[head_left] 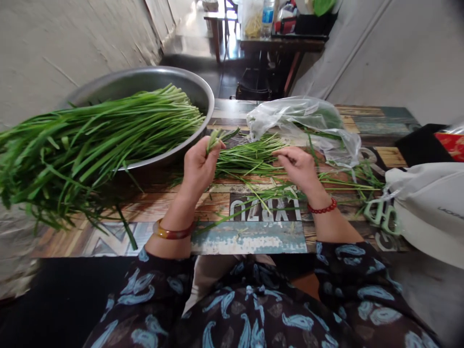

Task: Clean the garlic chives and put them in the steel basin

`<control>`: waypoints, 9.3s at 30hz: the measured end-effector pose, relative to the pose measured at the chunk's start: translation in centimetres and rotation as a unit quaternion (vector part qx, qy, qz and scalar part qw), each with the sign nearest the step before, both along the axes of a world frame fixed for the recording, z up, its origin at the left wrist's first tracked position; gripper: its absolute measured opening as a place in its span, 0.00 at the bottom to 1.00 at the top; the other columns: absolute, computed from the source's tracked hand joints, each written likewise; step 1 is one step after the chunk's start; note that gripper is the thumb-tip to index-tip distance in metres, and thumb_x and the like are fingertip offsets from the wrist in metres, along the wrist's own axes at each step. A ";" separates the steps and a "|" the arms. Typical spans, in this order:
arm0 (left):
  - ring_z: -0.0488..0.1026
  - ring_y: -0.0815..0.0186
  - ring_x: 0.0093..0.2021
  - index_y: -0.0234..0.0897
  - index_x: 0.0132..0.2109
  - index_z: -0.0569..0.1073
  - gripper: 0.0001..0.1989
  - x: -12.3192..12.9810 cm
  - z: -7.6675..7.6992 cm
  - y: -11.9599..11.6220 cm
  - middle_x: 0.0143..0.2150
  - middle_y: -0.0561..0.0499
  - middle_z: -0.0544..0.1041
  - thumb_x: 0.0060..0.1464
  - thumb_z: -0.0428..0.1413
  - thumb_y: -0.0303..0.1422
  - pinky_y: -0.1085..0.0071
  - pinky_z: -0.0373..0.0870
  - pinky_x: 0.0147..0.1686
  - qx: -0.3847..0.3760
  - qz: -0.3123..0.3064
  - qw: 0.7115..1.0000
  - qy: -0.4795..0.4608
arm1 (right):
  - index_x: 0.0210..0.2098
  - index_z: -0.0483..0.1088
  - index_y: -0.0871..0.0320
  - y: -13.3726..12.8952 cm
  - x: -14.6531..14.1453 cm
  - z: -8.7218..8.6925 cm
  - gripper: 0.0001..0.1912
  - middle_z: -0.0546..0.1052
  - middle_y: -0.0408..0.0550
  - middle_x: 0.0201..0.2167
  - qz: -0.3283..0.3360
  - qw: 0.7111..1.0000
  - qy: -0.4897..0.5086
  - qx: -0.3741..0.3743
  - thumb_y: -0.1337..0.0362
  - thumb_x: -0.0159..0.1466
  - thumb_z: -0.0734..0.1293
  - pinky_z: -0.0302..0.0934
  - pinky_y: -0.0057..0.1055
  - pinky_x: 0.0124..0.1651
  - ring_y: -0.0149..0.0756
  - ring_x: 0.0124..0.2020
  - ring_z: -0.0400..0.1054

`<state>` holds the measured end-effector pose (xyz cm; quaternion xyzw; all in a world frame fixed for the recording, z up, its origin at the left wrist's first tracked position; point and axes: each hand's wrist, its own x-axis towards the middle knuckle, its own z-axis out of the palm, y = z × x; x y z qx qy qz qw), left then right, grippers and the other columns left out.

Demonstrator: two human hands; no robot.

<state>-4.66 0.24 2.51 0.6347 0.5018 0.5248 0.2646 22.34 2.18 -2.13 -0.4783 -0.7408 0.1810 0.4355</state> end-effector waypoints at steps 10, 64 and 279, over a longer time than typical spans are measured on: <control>0.67 0.67 0.30 0.35 0.31 0.74 0.14 1.2 -2.4 0.9 0.27 0.53 0.72 0.62 0.51 0.37 0.72 0.60 0.33 -0.026 -0.077 0.984 0.160 | 0.37 0.81 0.56 0.4 1.1 -0.3 0.10 0.81 0.49 0.34 -0.028 0.998 -0.049 -0.013 0.64 0.65 0.65 0.67 0.36 0.42 0.40 0.37 0.74; 0.70 0.65 0.36 0.36 0.33 0.75 0.16 1.2 -2.0 0.5 0.33 0.49 0.72 0.66 0.51 0.40 0.69 0.67 0.39 0.050 -0.040 0.993 0.095 | 0.33 0.77 0.56 -0.1 -1.1 -1.1 0.06 0.77 0.50 0.32 0.003 0.980 -0.197 -0.033 0.62 0.64 0.69 0.61 0.38 0.45 0.41 0.36 0.68; 0.64 0.69 0.29 0.33 0.27 0.70 0.13 1.9 -2.6 0.2 0.25 0.54 0.68 0.60 0.53 0.32 0.74 0.59 0.32 -0.072 -0.198 0.963 0.168 | 0.56 0.63 0.55 -1.7 -4.0 -0.6 0.28 0.76 0.44 0.35 0.052 0.967 0.188 -0.161 0.65 0.57 0.69 0.68 0.32 0.35 0.32 0.30 0.71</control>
